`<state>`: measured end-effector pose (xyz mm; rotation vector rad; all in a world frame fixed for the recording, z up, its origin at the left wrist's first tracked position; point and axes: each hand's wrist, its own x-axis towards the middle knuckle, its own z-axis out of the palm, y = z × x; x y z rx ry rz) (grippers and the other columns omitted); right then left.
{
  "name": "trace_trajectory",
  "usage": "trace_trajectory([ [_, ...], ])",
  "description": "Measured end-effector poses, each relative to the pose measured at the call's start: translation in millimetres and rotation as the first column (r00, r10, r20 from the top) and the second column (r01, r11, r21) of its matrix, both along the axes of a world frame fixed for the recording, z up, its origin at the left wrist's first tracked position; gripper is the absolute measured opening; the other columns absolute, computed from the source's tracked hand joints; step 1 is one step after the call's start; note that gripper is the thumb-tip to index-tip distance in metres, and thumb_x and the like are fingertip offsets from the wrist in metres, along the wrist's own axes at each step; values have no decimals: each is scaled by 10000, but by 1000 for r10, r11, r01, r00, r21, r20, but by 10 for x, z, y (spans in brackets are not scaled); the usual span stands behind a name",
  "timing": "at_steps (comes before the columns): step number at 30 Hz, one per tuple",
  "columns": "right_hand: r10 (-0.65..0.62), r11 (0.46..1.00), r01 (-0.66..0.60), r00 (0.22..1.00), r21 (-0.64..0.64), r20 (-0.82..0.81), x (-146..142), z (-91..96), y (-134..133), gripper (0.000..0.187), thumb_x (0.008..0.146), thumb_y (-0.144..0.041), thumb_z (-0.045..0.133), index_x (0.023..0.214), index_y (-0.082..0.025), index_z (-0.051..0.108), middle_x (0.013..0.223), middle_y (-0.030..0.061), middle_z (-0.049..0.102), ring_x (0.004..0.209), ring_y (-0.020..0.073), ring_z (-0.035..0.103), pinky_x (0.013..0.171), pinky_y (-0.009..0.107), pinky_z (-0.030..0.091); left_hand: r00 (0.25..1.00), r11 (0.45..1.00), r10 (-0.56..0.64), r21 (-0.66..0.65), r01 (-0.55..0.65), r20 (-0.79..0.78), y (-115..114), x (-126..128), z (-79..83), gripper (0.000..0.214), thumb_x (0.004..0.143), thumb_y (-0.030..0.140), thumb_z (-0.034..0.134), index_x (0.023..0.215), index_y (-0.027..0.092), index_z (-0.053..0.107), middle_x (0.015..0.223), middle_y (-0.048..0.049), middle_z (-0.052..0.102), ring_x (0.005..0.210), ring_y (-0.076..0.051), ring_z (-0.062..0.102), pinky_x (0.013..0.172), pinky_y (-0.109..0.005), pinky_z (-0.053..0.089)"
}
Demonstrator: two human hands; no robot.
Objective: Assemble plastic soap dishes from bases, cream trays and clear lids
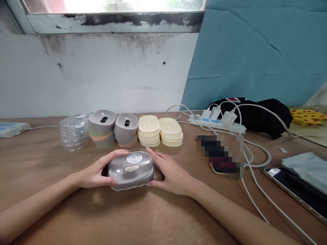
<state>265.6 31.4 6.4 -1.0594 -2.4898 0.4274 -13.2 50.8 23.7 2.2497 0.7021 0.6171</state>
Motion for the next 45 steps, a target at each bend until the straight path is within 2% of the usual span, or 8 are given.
trace_trajectory([
  [3, -9, 1000, 9, 1000, -17, -20, -3, 11, 7, 867, 714, -437, 665, 1402, -275, 163, 1392, 98, 381, 1242, 297, 381, 985, 472, 353, 1000, 999, -3, 42, 4, -8, -10, -5, -5, 680, 729, 352, 663, 1318, 270, 334, 1372, -97, 354, 1258, -299, 347, 1023, -467, 317],
  [12, -29, 998, 27, 999, -52, -30, -18, 51, -9, 782, 695, -423, 691, 1335, -262, 271, 1336, 107, 444, 1194, 289, 437, 948, 476, 393, 998, 990, -48, 134, 52, -33, 4, -60, -87, 772, 691, 450, 692, 1354, 292, 331, 1403, -108, 287, 1294, -323, 280, 1027, -479, 306],
  [16, -17, 999, 16, 999, -38, -31, -6, 46, -21, 778, 719, -398, 673, 1351, -268, 239, 1347, 102, 435, 1200, 287, 434, 952, 481, 391, 999, 975, -31, 221, 39, -41, -9, -72, -107, 712, 701, 433, 694, 1329, 309, 381, 1420, -105, 273, 1269, -329, 330, 1008, -464, 347],
  [21, 40, 999, -39, 998, 5, -40, 19, 15, -24, 789, 749, -410, 645, 1372, -245, 189, 1436, 118, 293, 1298, 268, 304, 1018, 472, 328, 999, 942, -24, 333, 39, -48, -46, -83, -87, 678, 722, 449, 669, 1323, 297, 395, 1428, -113, 253, 1260, -331, 343, 990, -449, 375],
  [25, 49, 999, -48, 997, 21, -54, 19, 7, -16, 723, 780, -401, 617, 1354, -228, 214, 1427, 132, 304, 1306, 248, 297, 1021, 457, 332, 994, 947, -75, 307, 95, -78, -54, -86, -39, 714, 726, 522, 628, 1340, 263, 372, 1446, -114, 212, 1269, -337, 325, 1012, -454, 343],
  [31, 39, 999, -40, 999, 34, 33, 11, 25, -23, 604, 802, -437, 580, 1307, -238, 315, 1440, 114, 286, 1306, 246, 291, 1020, 452, 335, 998, 963, -34, 267, 45, -47, -89, -34, -65, 603, 768, 472, 614, 1302, 270, 419, 1431, -108, 245, 1254, -313, 354, 995, -432, 368],
  [40, 38, 998, -42, 997, -54, -71, -22, 59, -36, 677, 843, -373, 530, 1387, -232, 152, 1423, 111, 318, 1283, 228, 337, 1028, 400, 341, 988, 927, -52, 375, -8, 148, -128, -43, -142, 620, 758, 406, 649, 1317, 267, 418, 1416, -109, 283, 1230, -314, 389, 998, -423, 374],
  [45, 68, 995, -68, 998, -69, -13, -45, 65, -26, 671, 852, -391, 516, 1391, -248, 143, 1463, 86, 243, 1322, 214, 258, 1065, 397, 285, 996, 931, -21, 365, -12, 86, -196, -96, -165, 621, 748, 398, 663, 1310, 283, 424, 1419, -106, 288, 1213, -304, 414, 974, -423, 401],
])
